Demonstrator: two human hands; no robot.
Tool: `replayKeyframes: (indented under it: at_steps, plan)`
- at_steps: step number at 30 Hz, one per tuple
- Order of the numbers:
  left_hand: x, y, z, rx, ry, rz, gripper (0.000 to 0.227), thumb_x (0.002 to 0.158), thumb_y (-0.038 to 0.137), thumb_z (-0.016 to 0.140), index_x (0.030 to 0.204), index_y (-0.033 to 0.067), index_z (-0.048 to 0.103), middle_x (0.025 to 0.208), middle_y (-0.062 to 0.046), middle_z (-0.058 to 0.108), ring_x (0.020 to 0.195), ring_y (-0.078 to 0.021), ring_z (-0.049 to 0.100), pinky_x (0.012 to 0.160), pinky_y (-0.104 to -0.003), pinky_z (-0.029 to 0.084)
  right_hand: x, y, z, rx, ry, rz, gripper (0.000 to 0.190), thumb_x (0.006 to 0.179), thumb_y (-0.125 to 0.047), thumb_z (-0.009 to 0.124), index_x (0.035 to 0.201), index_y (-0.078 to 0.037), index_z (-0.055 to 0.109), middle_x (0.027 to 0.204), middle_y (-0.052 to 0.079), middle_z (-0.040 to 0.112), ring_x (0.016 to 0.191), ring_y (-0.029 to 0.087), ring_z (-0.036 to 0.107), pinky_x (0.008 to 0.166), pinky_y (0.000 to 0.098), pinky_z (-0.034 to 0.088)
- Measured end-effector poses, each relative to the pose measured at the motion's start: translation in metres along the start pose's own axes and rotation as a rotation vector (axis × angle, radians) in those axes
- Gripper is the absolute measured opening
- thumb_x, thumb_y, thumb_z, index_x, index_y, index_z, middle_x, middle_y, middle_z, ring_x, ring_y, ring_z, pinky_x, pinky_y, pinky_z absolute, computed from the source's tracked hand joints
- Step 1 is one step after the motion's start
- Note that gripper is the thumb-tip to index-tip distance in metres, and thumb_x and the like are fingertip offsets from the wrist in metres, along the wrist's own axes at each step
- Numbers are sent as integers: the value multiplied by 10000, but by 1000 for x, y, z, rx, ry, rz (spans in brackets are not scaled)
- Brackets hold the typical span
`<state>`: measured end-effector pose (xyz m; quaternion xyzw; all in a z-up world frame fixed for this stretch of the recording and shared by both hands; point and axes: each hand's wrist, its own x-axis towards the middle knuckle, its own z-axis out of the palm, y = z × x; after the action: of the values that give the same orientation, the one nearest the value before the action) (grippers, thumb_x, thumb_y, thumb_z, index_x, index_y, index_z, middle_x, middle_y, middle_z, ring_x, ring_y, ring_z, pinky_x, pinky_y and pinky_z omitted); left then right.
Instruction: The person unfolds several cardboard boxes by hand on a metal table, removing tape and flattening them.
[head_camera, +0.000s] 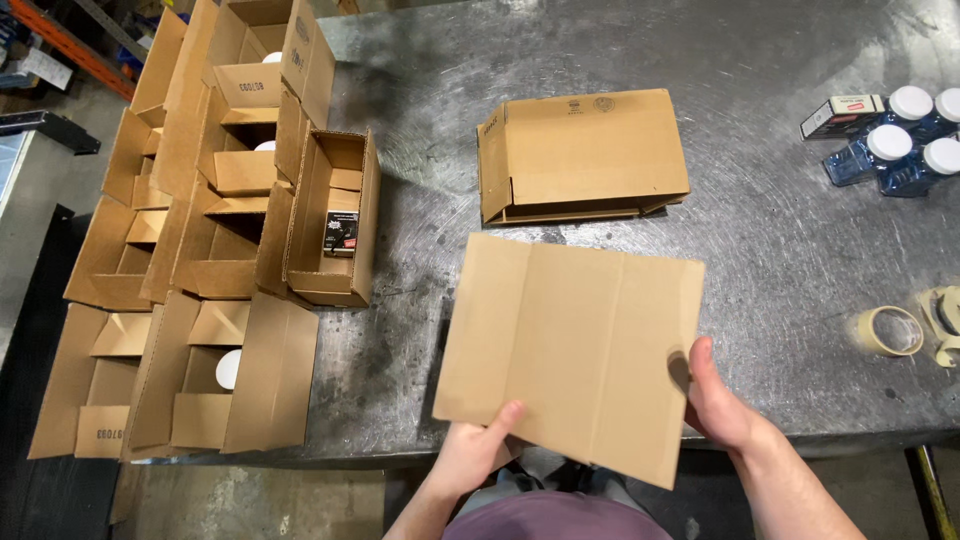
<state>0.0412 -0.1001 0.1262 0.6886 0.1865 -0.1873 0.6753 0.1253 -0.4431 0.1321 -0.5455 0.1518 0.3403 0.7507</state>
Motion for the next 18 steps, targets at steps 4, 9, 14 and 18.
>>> replayKeyframes:
  at_steps: [4,9,14,18]
  plan:
    - [6,22,4,-126,237,-4,627,979,364,801,1536,82,739,1591,-46,787,1537,-190,678,1373,-321,422,-32,-53,67,-153,-363,-283,1329,832,-1070,333,1793,-156,260,1045,109,758,511,240,734,551,372,648]
    - [12,6,3,-86,205,-2,633,966,357,831,1533,88,748,1609,-45,782,1548,-185,677,1386,-319,404,-5,6,9,31,-376,9,1332,764,-1001,222,1699,-84,458,1589,255,719,1348,441,775,1032,612,699]
    - [11,-11,6,-34,-74,77,508,991,349,820,1439,108,823,1505,-48,852,1443,-182,770,1293,-336,564,11,-17,-7,440,-263,-134,1099,969,-977,436,1630,-117,612,1448,193,789,1261,407,777,1003,617,647]
    - [9,6,7,104,-156,58,524,981,411,829,1451,179,816,1550,25,817,1494,-124,712,1315,-302,503,28,-47,-26,619,-477,-198,1284,919,-1077,468,1604,-1,612,1522,288,714,1389,476,688,1130,643,536]
